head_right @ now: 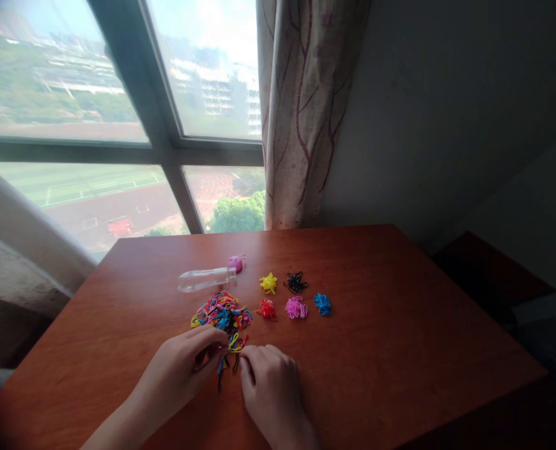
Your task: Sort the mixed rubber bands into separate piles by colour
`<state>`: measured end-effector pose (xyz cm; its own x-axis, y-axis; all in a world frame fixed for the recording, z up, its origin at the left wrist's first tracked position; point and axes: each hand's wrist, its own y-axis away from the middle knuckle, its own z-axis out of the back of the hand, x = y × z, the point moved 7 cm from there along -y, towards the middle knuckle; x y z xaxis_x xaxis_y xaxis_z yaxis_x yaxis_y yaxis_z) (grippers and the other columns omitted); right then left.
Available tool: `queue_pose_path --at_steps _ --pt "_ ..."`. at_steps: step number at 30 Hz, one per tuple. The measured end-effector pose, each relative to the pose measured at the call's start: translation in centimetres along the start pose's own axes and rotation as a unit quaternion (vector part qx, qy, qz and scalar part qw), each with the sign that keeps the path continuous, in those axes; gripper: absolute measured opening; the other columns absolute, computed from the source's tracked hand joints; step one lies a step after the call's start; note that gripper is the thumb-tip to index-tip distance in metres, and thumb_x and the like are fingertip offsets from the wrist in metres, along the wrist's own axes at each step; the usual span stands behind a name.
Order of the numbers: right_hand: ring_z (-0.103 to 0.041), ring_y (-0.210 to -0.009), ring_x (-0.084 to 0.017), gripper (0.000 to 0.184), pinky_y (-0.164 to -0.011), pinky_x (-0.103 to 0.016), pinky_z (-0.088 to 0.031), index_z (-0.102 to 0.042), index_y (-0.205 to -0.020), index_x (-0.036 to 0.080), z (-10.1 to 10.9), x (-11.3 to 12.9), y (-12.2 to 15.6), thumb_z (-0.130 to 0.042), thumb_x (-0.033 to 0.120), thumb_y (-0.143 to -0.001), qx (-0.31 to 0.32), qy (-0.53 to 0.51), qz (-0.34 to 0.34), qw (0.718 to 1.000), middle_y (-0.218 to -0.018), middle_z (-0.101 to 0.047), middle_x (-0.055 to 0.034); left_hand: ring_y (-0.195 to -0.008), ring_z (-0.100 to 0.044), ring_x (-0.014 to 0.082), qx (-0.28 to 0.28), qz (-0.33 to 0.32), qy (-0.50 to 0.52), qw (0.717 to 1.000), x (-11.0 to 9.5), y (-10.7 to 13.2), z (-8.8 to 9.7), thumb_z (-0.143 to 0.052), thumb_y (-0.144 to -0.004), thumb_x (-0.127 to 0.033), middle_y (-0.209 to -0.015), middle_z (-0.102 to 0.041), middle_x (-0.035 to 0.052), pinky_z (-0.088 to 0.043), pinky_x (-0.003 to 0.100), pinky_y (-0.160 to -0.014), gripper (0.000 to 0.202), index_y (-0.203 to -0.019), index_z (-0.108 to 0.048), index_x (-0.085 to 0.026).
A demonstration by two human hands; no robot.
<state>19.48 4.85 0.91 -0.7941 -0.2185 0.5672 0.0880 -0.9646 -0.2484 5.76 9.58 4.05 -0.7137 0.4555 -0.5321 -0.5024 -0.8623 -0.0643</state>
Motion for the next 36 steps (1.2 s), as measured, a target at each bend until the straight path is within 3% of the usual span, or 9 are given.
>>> queue_pose_path --at_steps 4,8,15,22,32,36 --pt "-0.06 -0.069 -0.015 0.019 -0.063 -0.024 -0.033 -0.064 -0.083 0.024 -0.1 -0.1 0.0 -0.051 0.011 -0.087 0.005 -0.008 -0.004 1.0 -0.074 -0.067 0.0012 -0.08 -0.066 0.015 0.015 0.005 -0.071 0.997 -1.2 -3.3 0.7 -0.052 -0.089 -0.02 -0.089 -0.071 -0.001 -0.045 0.022 -0.068 0.014 -0.089 -0.065 -0.025" --pt "-0.061 -0.07 -0.015 0.019 -0.064 -0.023 -0.034 -0.065 -0.083 0.023 -0.1 -0.2 0.1 -0.051 0.01 -0.085 0.0 -0.015 -0.003 1.0 -0.075 -0.067 0.0007 -0.081 -0.067 0.0174 0.017 0.026 -0.112 0.993 -1.4 -7.5 1.0 -0.051 -0.09 -0.021 -0.088 -0.072 0.0011 -0.045 0.025 -0.069 0.015 -0.09 -0.065 -0.024" --pt "-0.062 -0.07 -0.015 0.019 -0.065 -0.022 -0.036 -0.066 -0.084 0.024 -0.2 -0.4 -0.1 -0.053 0.009 -0.084 -0.004 -0.024 -0.002 1.0 -0.075 -0.068 0.0007 -0.092 -0.068 0.0218 0.065 0.087 -0.172 0.979 -0.6 -12.2 -0.5 -0.051 -0.096 -0.028 -0.1 -0.07 0.0086 -0.052 0.037 -0.081 0.02 -0.103 -0.066 -0.017" --pt "-0.063 -0.072 -0.015 0.019 -0.065 -0.023 -0.036 -0.066 -0.084 0.024 -0.2 -0.3 -0.1 -0.053 0.009 -0.084 0.003 -0.024 -0.008 1.0 -0.077 -0.069 0.0015 -0.102 -0.064 0.0207 0.12 0.114 -0.185 0.969 0.0 -13.0 -1.6 -0.059 -0.094 -0.035 -0.12 -0.062 0.0081 -0.055 0.042 -0.087 0.033 -0.121 -0.059 -0.017" --pt "-0.062 -0.072 -0.015 0.019 -0.065 -0.024 -0.035 -0.065 -0.083 0.024 -0.2 -0.4 -0.1 -0.053 0.009 -0.084 0.007 -0.033 -0.014 0.999 -0.076 -0.068 0.0015 -0.103 -0.063 0.0207 0.131 0.107 -0.181 0.969 0.6 -13.0 -2.2 -0.059 -0.094 -0.035 -0.121 -0.062 0.0082 -0.055 0.042 -0.087 0.033 -0.121 -0.058 -0.017" --pt "-0.061 -0.07 -0.015 0.019 -0.064 -0.024 -0.035 -0.065 -0.084 0.024 -0.2 -0.3 -0.1 -0.053 0.009 -0.084 0.006 -0.032 -0.01 0.999 -0.075 -0.068 0.0018 -0.095 -0.066 0.0202 0.104 0.092 -0.173 0.975 0.1 -12.4 -1.2 -0.058 -0.094 -0.033 -0.107 -0.068 0.0073 -0.054 0.039 -0.084 0.025 -0.111 -0.064 -0.017"
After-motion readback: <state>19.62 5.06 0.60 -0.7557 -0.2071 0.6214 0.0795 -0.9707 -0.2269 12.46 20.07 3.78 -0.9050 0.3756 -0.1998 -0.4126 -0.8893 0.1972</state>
